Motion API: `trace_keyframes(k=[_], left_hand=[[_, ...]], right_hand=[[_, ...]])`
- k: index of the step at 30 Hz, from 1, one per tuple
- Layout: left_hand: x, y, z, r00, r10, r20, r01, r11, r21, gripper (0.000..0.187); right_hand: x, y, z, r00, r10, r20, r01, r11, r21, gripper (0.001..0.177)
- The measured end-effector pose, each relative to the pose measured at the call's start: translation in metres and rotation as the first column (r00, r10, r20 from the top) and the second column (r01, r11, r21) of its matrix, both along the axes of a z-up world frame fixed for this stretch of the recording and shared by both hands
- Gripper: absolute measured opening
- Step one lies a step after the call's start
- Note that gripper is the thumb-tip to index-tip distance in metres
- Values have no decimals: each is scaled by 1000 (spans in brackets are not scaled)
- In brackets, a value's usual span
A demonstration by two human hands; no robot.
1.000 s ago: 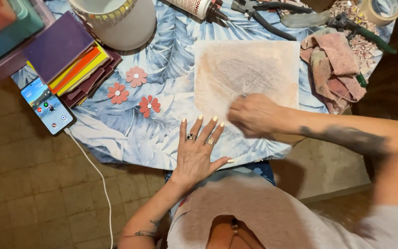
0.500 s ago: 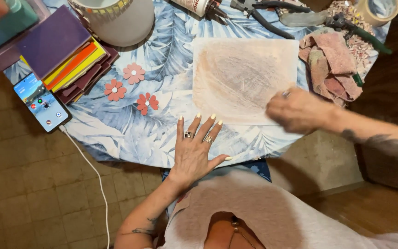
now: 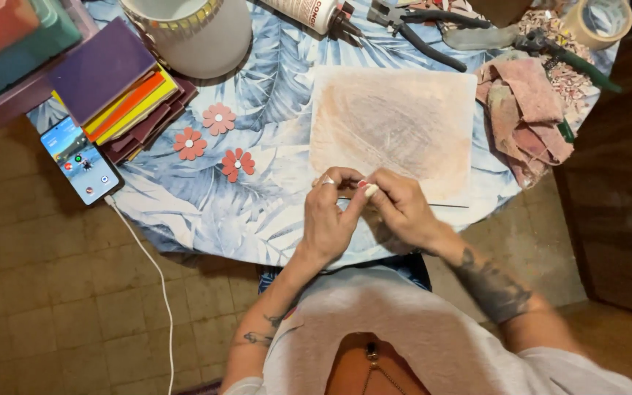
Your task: A person is burnishing a paper substrate using a small hand tool and manipulating small craft items with pliers on a workshop table.
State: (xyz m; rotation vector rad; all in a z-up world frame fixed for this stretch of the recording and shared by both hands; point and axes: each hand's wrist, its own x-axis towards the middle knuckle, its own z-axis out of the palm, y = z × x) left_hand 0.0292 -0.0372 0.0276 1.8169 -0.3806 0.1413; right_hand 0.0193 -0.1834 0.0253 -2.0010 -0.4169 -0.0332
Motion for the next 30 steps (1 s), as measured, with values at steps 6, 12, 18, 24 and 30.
trace_keyframes(k=[6,12,18,24,30], left_hand=[[3,-4,-2,996,-8,-87,5,999,-37,16],[-3,4,12,990,-137,-45,132,986,-99,25],[-1,5,6,994,-107,18,108,991,-74,19],[-4,5,2,995,-85,50,88,994,-71,18],[-16,15,-5,950,-77,304,-13,958,286,23]], right_hand=[[-8,6,-9,987,-125,-104,146,963,227,19],[-9,7,-1,982,-110,-154,152,944,293,21],[-8,10,9,980,-89,-178,140,944,298,21],[-11,8,4,980,-75,-184,126,950,285,22],[-6,-12,-3,996,40,83,-31,993,-111,17]])
